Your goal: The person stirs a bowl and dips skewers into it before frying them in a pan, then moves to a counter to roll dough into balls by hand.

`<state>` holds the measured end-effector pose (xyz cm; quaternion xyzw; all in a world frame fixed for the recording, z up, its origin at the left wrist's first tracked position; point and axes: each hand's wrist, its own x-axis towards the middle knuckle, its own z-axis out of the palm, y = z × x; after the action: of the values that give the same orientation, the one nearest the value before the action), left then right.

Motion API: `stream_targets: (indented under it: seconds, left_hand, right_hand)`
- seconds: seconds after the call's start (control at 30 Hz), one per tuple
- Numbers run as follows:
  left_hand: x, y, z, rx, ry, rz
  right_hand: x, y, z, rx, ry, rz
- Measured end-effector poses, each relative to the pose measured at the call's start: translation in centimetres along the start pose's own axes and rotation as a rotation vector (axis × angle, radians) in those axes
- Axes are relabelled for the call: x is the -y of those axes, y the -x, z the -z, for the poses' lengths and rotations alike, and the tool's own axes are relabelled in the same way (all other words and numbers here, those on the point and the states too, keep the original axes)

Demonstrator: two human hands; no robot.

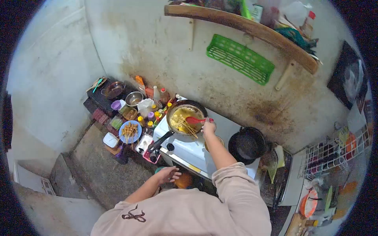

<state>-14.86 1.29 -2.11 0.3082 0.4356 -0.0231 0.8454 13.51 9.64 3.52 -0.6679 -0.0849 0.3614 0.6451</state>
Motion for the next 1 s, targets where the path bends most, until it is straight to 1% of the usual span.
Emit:
stream_targets:
  seconds: [0.07,0.1,0.2,0.33,0.37,0.47,0.57,0.67,0.7,0.8,0.83,0.93,0.97,1.0]
  left_hand:
    - [0.7,1.7,2.2,-0.048,0.060,0.007]
    - [1.1,2.3,3.2,-0.075,0.089,0.012]
    - [2.7,3.6,5.9,-0.092,0.157,0.002]
    - [4.9,3.3,8.9,-0.088,0.203,-0.064]
    - [5.2,3.3,9.3,-0.089,0.208,-0.066]
    - [5.1,3.3,9.7,-0.079,0.226,-0.078]
    - [4.6,3.1,10.0,-0.050,0.251,-0.086]
    - [3.5,3.3,9.6,-0.025,0.239,-0.083]
    - [3.3,3.0,9.6,-0.017,0.220,-0.079]
    - [2.7,2.7,9.1,0.005,0.165,-0.060]
    - [2.4,2.6,8.9,0.012,0.143,-0.052]
    - [2.0,1.7,8.2,0.048,0.098,-0.025]
    - [2.1,1.2,8.1,0.045,0.099,-0.026]
    - [1.9,1.0,7.6,0.053,0.059,-0.020]
  right_hand:
    - [-1.0,-1.5,-2.6,-0.008,0.075,-0.011]
    - [-1.6,-2.4,-3.7,-0.034,0.177,0.032]
    - [-3.1,-4.8,-5.8,-0.048,0.325,0.134]
    - [-5.2,-8.6,-7.0,-0.155,0.651,0.318]
    - [-6.1,-9.7,-7.2,-0.182,0.684,0.408]
    - [-5.8,-8.5,-7.6,-0.251,0.827,0.679]
    - [-3.2,-4.5,-8.0,-0.225,0.939,0.612]
    - [-2.8,-2.5,-7.7,-0.125,0.896,0.775]
    - [-2.6,-2.0,-7.9,-0.130,0.927,0.665]
    - [-3.5,-3.0,-6.5,-0.023,0.856,0.881]
    - [-2.8,-2.0,-6.3,-0.081,0.779,0.875]
    - [1.5,2.7,-3.7,-0.285,0.653,0.512]
    - [-1.1,-0.3,-1.3,-0.370,0.452,0.651]
    - [-0.8,0.5,0.9,-0.421,0.476,0.664]
